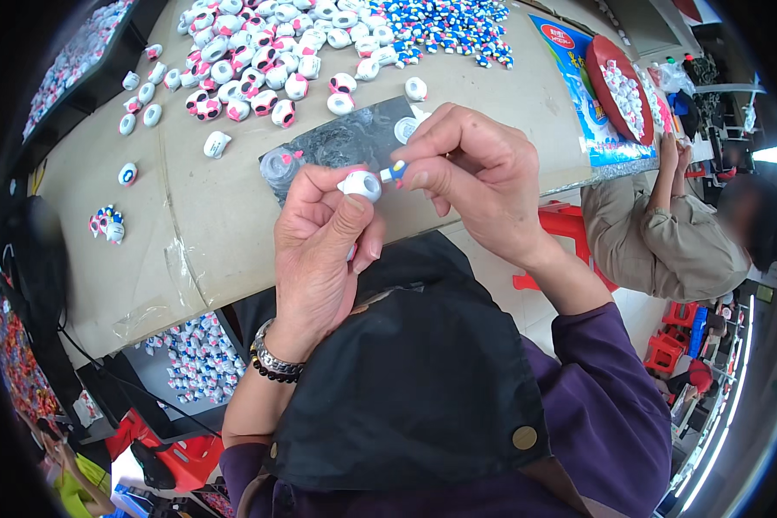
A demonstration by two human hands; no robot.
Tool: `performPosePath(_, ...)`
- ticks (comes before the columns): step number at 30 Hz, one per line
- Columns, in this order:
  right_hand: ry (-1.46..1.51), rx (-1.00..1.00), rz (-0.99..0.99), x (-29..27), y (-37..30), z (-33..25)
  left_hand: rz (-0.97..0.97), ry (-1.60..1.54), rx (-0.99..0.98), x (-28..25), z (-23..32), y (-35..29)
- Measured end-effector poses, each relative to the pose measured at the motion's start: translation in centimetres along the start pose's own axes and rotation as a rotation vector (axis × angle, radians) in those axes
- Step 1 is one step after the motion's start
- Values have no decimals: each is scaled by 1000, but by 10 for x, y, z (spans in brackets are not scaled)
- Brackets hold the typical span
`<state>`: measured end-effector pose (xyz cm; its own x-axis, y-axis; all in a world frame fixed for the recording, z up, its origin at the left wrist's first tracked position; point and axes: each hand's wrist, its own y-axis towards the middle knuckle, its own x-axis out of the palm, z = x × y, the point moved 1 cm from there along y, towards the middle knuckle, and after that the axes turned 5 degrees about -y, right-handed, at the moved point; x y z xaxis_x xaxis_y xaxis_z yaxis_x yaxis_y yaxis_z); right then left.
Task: Assembling small plastic white and blue components, likely toy eyes or similar small decorative parts.
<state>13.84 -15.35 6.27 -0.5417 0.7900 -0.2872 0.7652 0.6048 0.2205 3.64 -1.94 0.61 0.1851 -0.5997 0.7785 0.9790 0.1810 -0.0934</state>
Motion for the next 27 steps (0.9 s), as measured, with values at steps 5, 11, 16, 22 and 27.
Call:
performPosePath(5, -47, -103, 50, -1, 1, 1, 84, -20, -103, 15, 12, -3)
performPosePath(11, -251, -337, -21, -1, -1, -3, 41, -159, -239, 7, 10, -6)
performPosePath(16, -330, -505, -87, -6, 3, 6, 7, -228, -295, 8, 10, 0)
performPosePath(22, -540, -633, -187, 4, 7, -6, 65, -192, -163, 9, 18, -7)
performPosePath(27, -585, -644, -110, 6, -8, -13, 4, -171, -203, 15, 10, -7)
